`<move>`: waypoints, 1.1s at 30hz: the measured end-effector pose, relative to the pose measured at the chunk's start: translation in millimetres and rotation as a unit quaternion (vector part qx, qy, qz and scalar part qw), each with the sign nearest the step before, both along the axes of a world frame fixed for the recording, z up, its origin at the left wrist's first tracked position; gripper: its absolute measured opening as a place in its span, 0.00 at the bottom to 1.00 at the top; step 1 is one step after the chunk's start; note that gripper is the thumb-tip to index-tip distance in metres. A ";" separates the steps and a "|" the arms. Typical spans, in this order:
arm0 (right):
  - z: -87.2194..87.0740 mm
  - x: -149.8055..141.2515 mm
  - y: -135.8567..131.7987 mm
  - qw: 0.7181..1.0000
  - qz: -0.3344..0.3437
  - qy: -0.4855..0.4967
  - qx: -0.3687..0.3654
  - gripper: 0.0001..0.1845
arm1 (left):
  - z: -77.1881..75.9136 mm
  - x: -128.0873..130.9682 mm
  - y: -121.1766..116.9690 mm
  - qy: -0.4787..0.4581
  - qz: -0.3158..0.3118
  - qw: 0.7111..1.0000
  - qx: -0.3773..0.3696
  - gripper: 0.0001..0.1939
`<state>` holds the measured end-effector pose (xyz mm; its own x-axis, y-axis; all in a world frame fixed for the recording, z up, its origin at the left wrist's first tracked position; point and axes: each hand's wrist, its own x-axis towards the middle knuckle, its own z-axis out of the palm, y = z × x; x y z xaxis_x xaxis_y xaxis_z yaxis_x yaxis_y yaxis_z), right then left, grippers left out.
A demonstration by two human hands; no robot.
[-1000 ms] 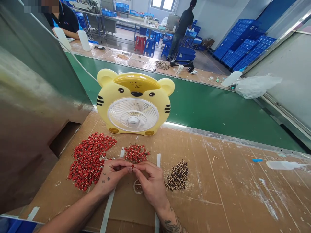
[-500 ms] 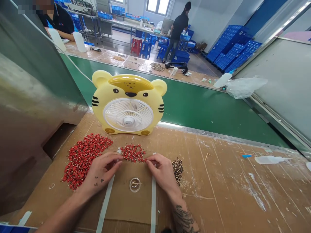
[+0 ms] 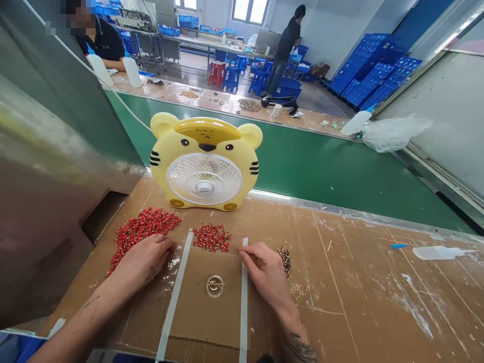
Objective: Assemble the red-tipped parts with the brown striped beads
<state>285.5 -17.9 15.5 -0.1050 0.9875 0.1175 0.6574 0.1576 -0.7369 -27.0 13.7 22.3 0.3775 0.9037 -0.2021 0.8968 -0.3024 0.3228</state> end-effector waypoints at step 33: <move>-11.1 -27.1 -22.9 0.960 0.236 -0.080 0.127 0.11 | -14.4 61.2 -8.6 -0.459 0.098 0.839 -0.275 0.09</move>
<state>258.4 -40.7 4.4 -0.5709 0.7672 0.2923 0.5703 0.6267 -0.5310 34.2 5.1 7.9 0.4580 0.8314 -0.3147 0.2092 0.2432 0.9471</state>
